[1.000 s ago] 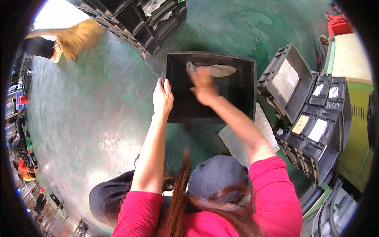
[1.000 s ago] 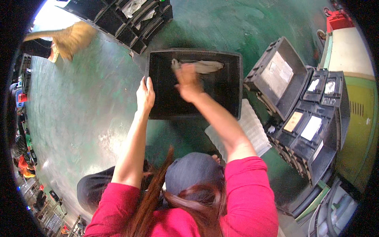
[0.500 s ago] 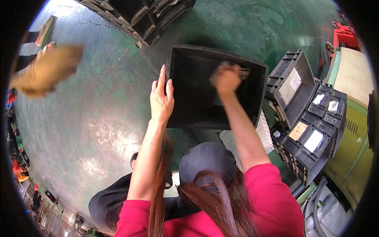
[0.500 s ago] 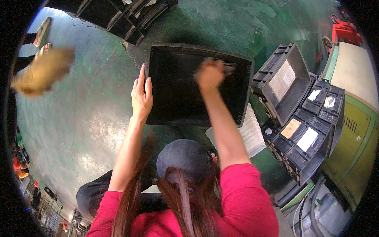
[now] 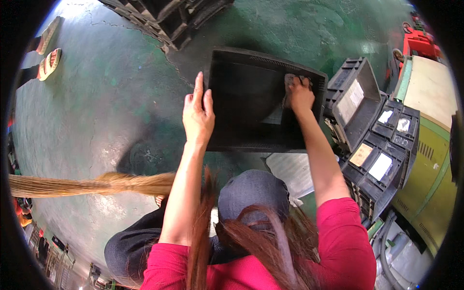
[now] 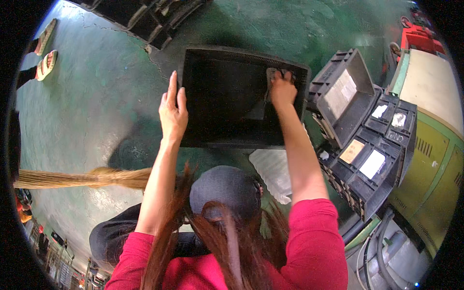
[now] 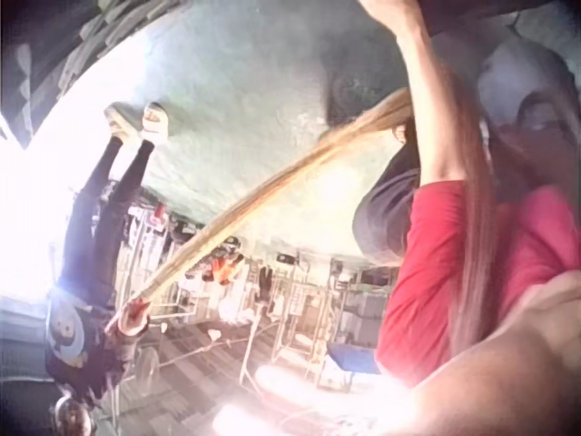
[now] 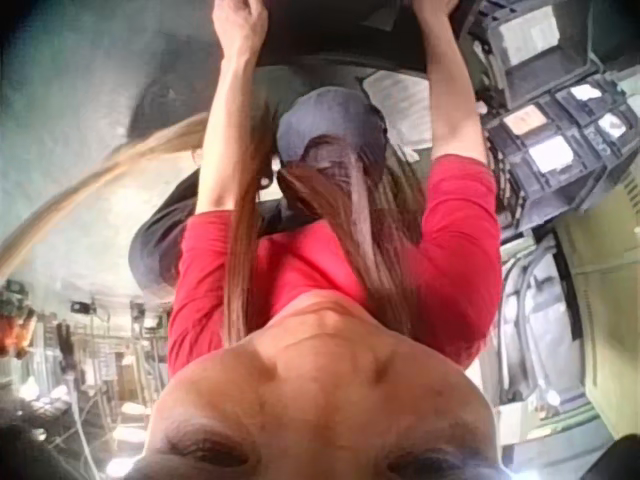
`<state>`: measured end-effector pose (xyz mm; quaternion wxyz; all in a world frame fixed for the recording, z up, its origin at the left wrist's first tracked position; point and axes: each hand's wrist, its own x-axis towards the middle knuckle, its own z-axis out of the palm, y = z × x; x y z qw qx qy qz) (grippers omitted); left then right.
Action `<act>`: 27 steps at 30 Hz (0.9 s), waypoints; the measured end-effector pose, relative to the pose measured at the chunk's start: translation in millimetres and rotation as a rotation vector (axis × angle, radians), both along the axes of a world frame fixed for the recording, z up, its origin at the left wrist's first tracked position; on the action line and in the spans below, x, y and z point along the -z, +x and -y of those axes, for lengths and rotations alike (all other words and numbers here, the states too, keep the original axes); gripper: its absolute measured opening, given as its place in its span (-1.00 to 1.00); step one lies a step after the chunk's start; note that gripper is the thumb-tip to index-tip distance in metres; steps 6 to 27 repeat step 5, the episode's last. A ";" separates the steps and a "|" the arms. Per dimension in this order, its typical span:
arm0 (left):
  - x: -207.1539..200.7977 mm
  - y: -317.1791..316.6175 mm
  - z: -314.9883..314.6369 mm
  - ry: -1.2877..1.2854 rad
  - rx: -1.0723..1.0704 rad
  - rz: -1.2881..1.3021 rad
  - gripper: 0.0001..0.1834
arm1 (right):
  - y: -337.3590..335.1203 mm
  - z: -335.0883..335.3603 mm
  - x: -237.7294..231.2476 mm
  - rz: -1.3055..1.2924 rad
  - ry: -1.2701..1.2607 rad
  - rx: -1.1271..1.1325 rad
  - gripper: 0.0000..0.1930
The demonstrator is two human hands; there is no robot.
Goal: The person wipes the inside and outside surfaces of black plastic bins using a cloth, then places sheets of paper inside the bins and stacks them on a pile.
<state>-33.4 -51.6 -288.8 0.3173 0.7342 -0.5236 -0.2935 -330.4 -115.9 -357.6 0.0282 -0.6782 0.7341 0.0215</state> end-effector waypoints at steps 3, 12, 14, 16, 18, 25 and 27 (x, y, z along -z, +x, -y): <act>0.1 -3.8 2.4 -0.026 -0.010 0.031 -0.52 | 3.9 -16.3 -4.5 0.405 0.046 0.050 -0.71; 2.3 -3.2 2.7 -0.062 -0.025 0.000 -0.52 | -3.0 -40.8 6.8 0.771 0.024 0.109 -0.68; 2.3 -3.2 2.7 -0.062 -0.025 0.000 -0.52 | -3.0 -40.8 6.8 0.771 0.024 0.109 -0.68; 2.3 -3.2 2.7 -0.062 -0.025 0.000 -0.52 | -3.0 -40.8 6.8 0.771 0.024 0.109 -0.68; 2.3 -3.2 2.7 -0.062 -0.025 0.000 -0.52 | -3.0 -40.8 6.8 0.771 0.024 0.109 -0.68; 2.3 -3.2 2.7 -0.062 -0.025 0.000 -0.52 | -3.0 -40.8 6.8 0.771 0.024 0.109 -0.68; 2.3 -3.2 2.7 -0.062 -0.025 0.000 -0.52 | -3.0 -40.8 6.8 0.771 0.024 0.109 -0.68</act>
